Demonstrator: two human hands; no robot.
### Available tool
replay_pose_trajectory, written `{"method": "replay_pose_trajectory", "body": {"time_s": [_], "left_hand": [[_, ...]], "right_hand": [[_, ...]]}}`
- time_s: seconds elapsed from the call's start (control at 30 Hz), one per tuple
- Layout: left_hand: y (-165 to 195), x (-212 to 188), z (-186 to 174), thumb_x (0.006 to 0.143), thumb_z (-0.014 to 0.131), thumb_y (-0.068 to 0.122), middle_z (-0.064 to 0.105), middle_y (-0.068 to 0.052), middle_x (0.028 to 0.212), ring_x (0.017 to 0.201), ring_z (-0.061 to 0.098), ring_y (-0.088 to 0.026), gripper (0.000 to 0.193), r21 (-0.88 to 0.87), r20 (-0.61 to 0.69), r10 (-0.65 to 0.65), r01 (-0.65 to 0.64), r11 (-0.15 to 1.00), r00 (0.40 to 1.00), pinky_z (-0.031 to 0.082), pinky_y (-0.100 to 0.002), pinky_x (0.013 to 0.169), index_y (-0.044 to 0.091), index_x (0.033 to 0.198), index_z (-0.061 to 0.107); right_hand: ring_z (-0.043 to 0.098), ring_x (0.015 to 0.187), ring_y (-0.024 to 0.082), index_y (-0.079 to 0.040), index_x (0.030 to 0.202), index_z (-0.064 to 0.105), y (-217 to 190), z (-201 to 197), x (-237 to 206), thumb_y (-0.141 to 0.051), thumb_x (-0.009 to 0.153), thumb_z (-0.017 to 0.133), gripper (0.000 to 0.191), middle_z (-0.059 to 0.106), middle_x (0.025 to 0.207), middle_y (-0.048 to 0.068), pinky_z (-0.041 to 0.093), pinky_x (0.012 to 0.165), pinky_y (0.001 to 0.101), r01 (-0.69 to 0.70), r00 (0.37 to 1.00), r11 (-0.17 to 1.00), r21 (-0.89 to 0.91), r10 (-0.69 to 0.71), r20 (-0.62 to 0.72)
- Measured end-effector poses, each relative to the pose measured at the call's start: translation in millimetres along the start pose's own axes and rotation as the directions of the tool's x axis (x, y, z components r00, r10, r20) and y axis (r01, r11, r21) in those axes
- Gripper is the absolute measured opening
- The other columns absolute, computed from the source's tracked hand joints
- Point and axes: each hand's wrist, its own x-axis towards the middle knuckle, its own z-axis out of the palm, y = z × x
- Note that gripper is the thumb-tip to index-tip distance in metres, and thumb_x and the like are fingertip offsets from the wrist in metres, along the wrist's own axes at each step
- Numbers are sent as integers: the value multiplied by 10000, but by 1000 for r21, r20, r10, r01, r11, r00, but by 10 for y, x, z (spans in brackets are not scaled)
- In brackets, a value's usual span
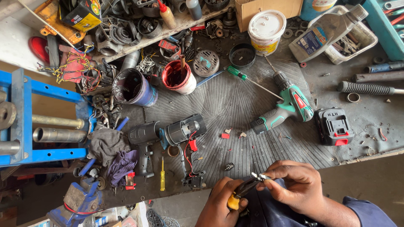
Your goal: The person disassembles a small black electronic component, removes a red plastic piece, and uses a screwdriver and pliers to manipulate internal wires and contacts. The person then reassembles the component and places it on the workbench.
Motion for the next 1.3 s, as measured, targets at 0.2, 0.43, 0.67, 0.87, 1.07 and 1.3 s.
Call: {"method": "replay_pose_trajectory", "body": {"time_s": [0.2, 0.43, 0.67, 0.87, 1.07, 1.3], "left_hand": [[-7, 13, -4, 952, 736, 152, 591, -109, 1040, 1019, 659, -266, 370, 1, 8, 3, -3, 1000, 1000, 515, -418, 916, 82, 1276, 571], [-8, 8, -7, 953, 720, 128, 593, -109, 1051, 1042, 659, -270, 363, -19, 11, -7, 8, 1000, 1000, 512, -420, 929, 83, 1282, 573], [-95, 8, 50, 896, 800, 134, 666, -174, 1048, 1012, 689, -372, 354, 53, -115, 57, -52, 997, 992, 511, -462, 943, 54, 1179, 603], [-85, 33, 92, 818, 850, 126, 713, -131, 968, 940, 745, -333, 343, -9, -162, -21, 20, 1000, 987, 572, -428, 787, 70, 1081, 637], [-29, 48, 93, 814, 858, 136, 714, -127, 942, 912, 748, -334, 326, 19, -178, -61, 66, 998, 982, 573, -434, 744, 81, 1063, 654], [-39, 73, 64, 847, 823, 149, 700, -130, 934, 910, 732, -352, 315, 75, -164, -73, 87, 993, 984, 566, -448, 758, 91, 1098, 640]], "right_hand": [[814, 733, 191, 62, 909, 773, -12, -12, 20, -23, 842, 768, 108, 797, 807, 132, 649, 681, 278, -1, 1000, 999, -35, 1, 10], [817, 736, 200, 69, 922, 768, -28, -3, 30, -54, 855, 776, 140, 791, 823, 141, 655, 677, 286, -18, 1000, 1000, -9, 18, 16], [805, 736, 200, 67, 897, 762, -50, 5, 39, -29, 858, 765, 104, 792, 831, 147, 643, 688, 287, -95, 995, 995, 36, 94, 28], [802, 718, 182, 59, 860, 762, -9, 51, 31, -3, 853, 756, 62, 791, 801, 127, 633, 663, 286, -169, 985, 986, 18, 169, -19], [796, 733, 186, 66, 866, 760, 56, 30, 14, 1, 871, 745, 66, 777, 812, 129, 636, 680, 289, -188, 982, 979, 85, 190, -13], [788, 751, 191, 80, 863, 746, 145, 31, -15, 14, 886, 719, 75, 755, 834, 141, 631, 682, 284, -282, 956, 948, 149, 291, -40]]}}
